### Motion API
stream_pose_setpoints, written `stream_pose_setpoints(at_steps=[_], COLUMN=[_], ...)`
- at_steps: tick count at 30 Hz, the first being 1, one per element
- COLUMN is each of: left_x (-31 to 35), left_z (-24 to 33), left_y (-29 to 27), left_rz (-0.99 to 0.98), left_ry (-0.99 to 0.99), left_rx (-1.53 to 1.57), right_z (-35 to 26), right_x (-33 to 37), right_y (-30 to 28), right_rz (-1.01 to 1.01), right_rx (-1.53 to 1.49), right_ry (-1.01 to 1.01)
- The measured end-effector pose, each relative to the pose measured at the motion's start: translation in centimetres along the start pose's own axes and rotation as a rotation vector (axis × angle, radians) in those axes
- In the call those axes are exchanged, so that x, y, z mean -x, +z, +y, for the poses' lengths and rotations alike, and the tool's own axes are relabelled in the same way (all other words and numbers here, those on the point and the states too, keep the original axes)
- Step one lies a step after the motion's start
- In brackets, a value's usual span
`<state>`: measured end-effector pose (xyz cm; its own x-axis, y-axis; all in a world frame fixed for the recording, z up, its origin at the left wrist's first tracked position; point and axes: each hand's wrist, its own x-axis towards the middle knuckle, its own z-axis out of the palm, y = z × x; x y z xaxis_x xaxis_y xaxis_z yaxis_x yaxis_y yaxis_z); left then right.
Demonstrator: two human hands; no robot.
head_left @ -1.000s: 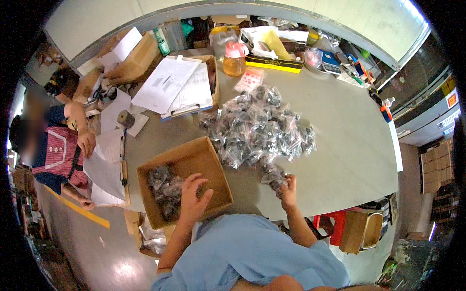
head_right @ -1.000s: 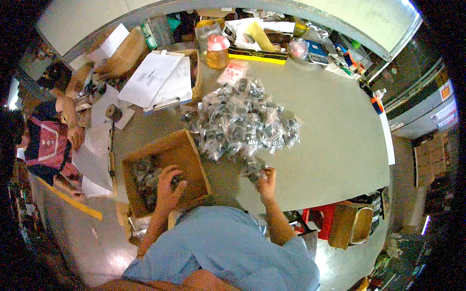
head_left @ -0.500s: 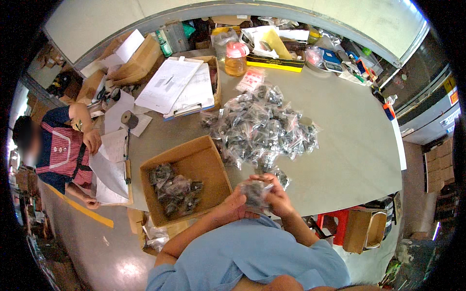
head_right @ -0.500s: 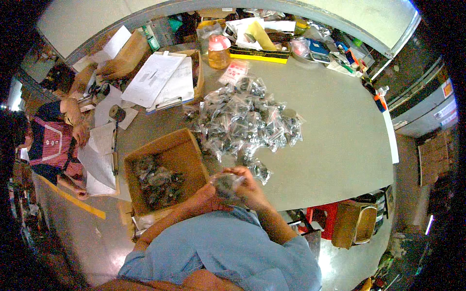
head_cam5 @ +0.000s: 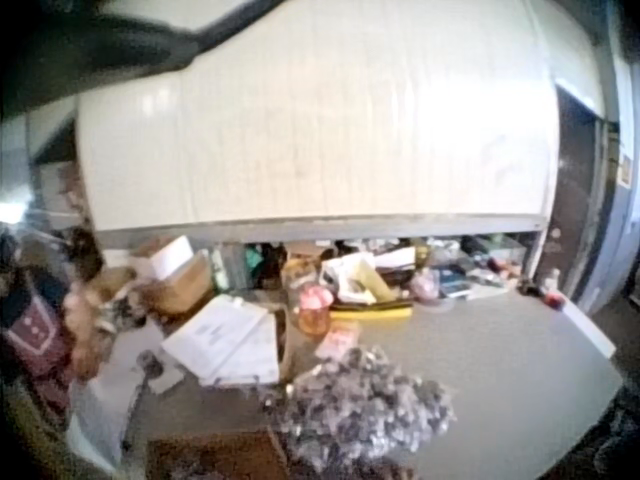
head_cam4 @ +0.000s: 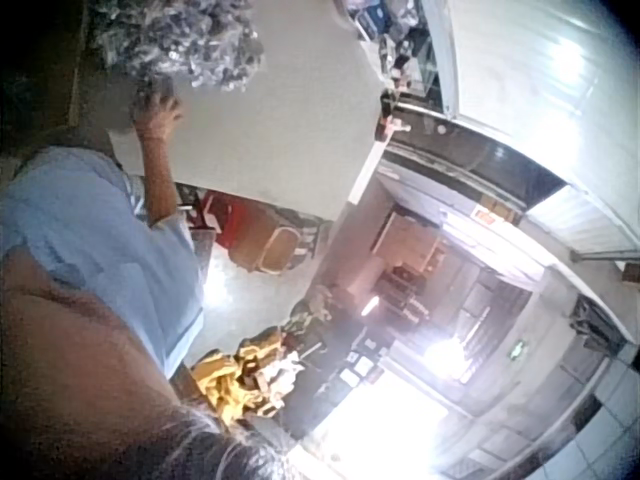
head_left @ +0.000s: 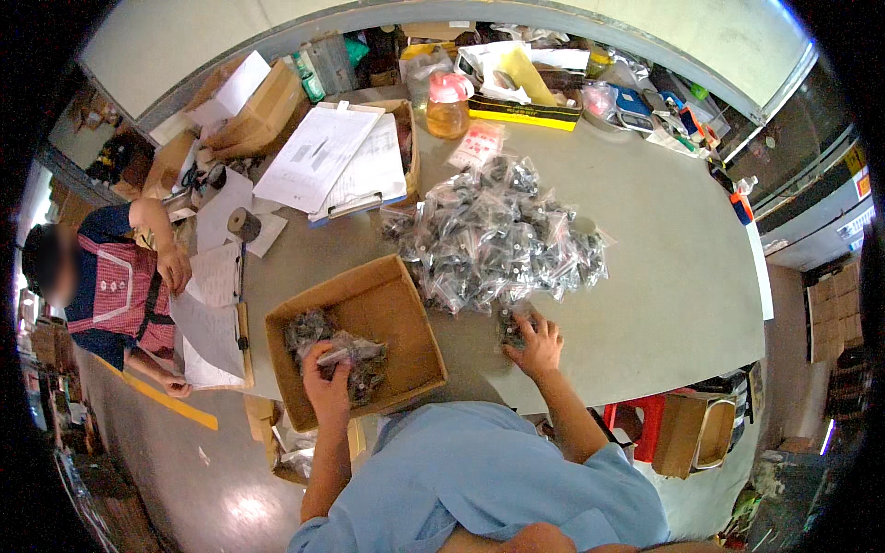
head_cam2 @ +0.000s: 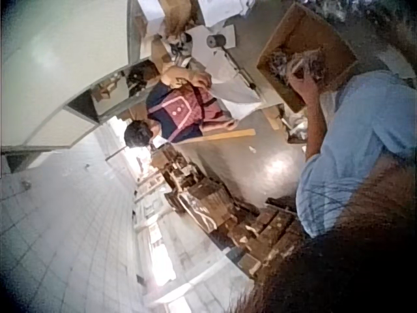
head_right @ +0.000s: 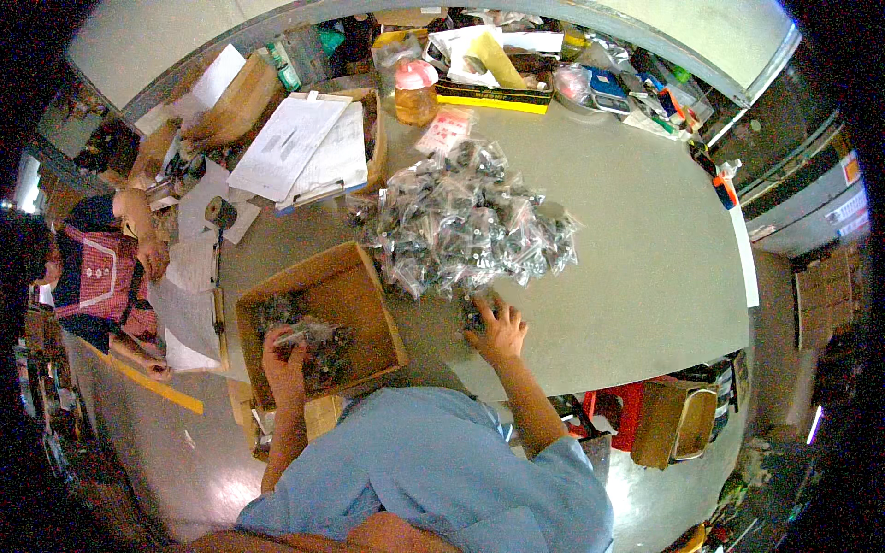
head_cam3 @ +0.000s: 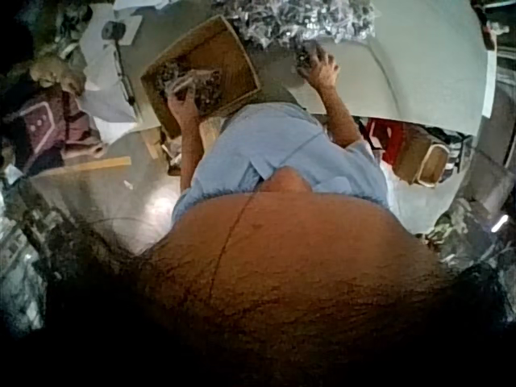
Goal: The person takes small plastic bags containing metal parts out of a box and places them onto a table, while another person handles a clipboard and documents.
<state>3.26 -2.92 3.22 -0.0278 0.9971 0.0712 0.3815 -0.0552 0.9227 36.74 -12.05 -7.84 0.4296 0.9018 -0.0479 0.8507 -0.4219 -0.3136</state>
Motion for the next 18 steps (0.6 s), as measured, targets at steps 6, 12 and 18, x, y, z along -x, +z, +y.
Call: stream_pose_setpoints(at_steps=[6,12,18], left_x=[1.0,3.3,1.3], left_z=[1.3,3.4,1.4], left_y=[1.4,8.6,7.3], left_rz=[-0.096,-0.637,-0.734], left_ry=[0.136,-0.56,-0.927], left_rx=[0.03,0.93,1.476], right_z=[1.8,-6.6,-7.7], right_x=[0.3,2.7,-3.8], right_y=[4.2,-4.9,-6.5], right_rz=[-0.013,-0.08,0.13], right_rx=[-0.462,-1.008,-0.732], right_ry=[0.089,-0.347,-0.477])
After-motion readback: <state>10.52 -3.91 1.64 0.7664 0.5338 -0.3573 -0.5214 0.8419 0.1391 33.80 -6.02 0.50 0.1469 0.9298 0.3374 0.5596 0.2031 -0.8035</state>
